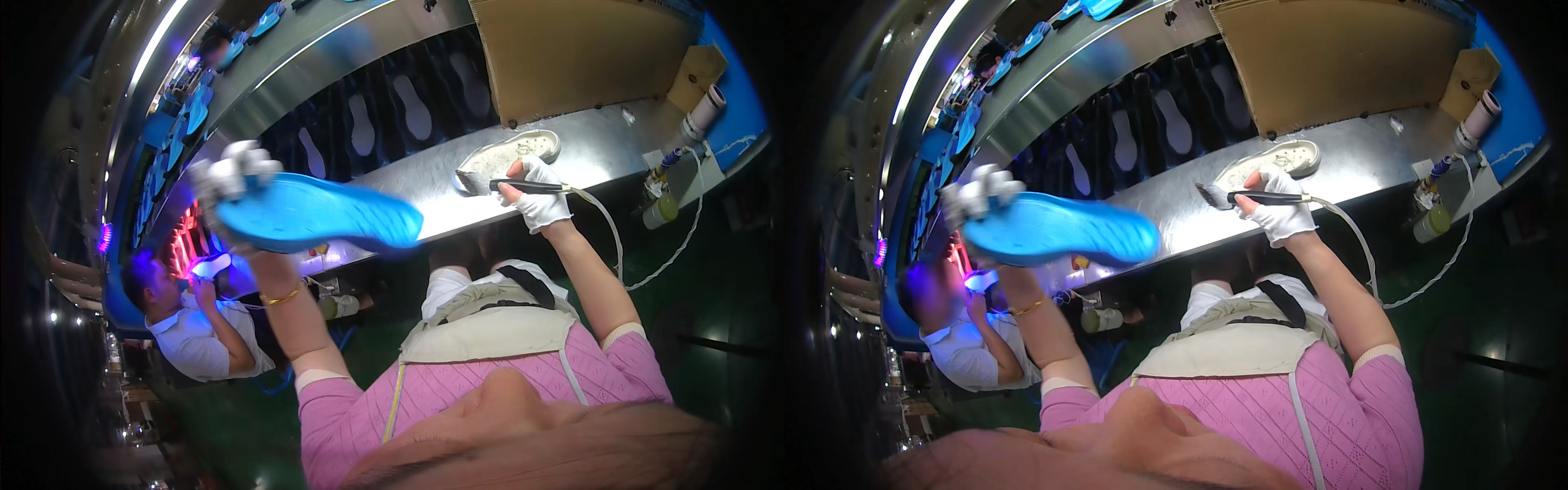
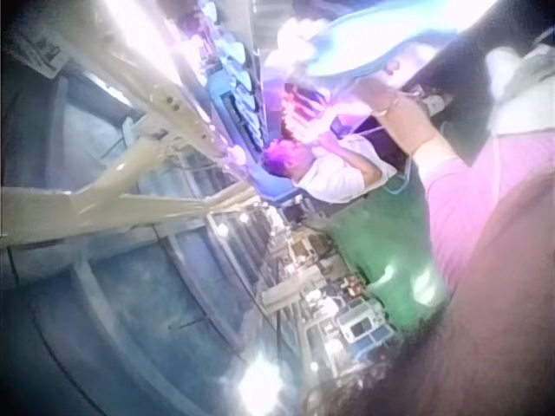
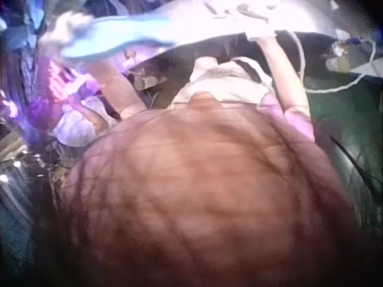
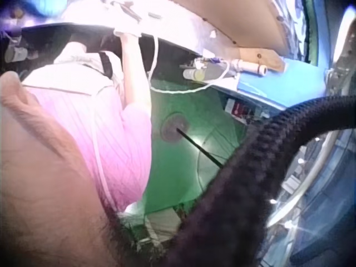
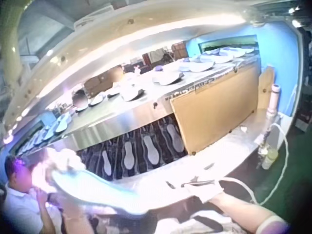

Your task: The person applies adhesive across shoe insoles using an applicator tool and places them onto an upper conveyor belt.

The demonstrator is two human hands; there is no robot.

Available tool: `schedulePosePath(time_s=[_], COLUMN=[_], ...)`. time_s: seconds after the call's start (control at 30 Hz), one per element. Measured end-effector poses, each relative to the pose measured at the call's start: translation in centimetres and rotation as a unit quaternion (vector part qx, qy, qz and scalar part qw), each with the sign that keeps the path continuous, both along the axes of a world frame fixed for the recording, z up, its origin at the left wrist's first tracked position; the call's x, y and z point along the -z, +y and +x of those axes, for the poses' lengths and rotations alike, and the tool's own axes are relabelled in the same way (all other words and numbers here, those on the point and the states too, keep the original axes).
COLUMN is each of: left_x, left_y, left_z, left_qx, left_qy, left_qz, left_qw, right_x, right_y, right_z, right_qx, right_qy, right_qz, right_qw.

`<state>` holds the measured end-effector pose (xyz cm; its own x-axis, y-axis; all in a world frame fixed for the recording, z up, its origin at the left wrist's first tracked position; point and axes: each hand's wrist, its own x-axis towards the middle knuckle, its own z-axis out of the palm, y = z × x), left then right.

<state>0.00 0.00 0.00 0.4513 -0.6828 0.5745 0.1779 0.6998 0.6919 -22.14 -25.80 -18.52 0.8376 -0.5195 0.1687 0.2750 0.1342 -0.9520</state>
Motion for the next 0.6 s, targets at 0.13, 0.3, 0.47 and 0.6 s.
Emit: schedulePosePath(time_s=[0.13, 0.3, 0.47, 0.6], left_x=[10.1, 16.1, 17.6, 17.8], left_y=[-5.7, -5.4, -9.0, -9.9], left_z=[-6.0, -10.7, -12.1, -12.7], left_qx=[0.097, 0.142, 0.033, -0.033], left_qy=[0.279, 0.426, 0.424, 0.396], left_qz=[0.132, 0.136, 0.126, 0.147], left_qw=[0.946, 0.883, 0.896, 0.906], right_x=[-0.1, -1.3, -2.4, -2.3], right_y=[-0.3, 1.7, 1.6, 2.6], right_z=[-0.9, 0.3, 2.0, 3.5], right_qx=[-0.012, -0.048, -0.024, 0.027], right_qy=[-0.01, -0.016, -0.044, -0.075], right_qz=[0.033, 0.037, -0.072, -0.116], right_qw=[0.999, 0.998, 0.996, 0.99])
